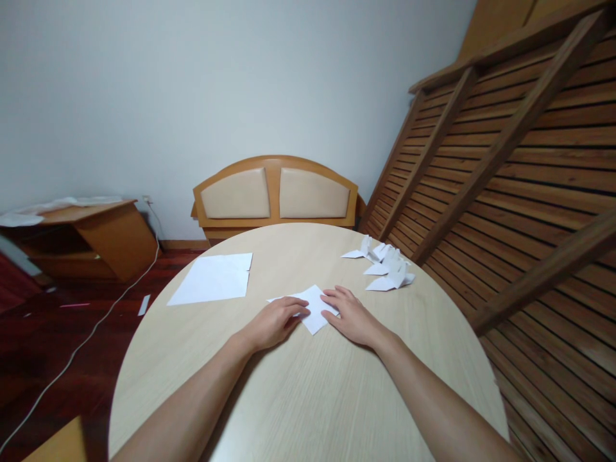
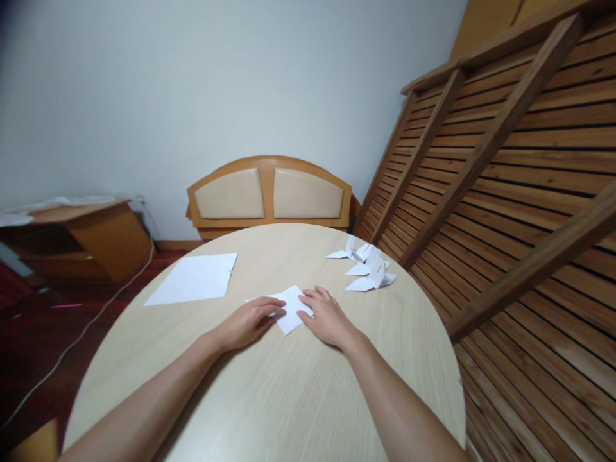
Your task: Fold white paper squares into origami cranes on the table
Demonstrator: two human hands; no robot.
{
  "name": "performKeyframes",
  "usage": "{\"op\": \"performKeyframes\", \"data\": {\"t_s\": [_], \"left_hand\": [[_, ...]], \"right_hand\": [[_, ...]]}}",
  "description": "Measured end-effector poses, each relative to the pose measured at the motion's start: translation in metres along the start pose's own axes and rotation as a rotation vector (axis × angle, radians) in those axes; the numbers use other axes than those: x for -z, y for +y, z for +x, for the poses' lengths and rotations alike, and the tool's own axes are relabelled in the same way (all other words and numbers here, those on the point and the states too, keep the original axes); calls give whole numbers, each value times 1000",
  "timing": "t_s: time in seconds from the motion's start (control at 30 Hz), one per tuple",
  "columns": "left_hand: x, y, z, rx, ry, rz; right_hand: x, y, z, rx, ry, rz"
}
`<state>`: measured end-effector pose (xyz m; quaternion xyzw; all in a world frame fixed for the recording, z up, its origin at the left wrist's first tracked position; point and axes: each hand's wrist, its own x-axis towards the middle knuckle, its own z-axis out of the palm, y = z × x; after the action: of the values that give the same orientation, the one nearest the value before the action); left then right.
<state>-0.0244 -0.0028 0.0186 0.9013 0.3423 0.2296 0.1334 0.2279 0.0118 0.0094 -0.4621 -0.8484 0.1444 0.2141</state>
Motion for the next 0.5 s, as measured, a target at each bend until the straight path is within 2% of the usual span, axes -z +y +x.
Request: {"op": "performKeyframes", "data": {"t_s": [0.23,0.5], "left_hand": [[2,2,0,-39,4,-12],[2,1,-1,10,1,11]], "right_hand": [[0,1,-2,33,-33,6],[8,-10,-5,71,-133,41]]}}
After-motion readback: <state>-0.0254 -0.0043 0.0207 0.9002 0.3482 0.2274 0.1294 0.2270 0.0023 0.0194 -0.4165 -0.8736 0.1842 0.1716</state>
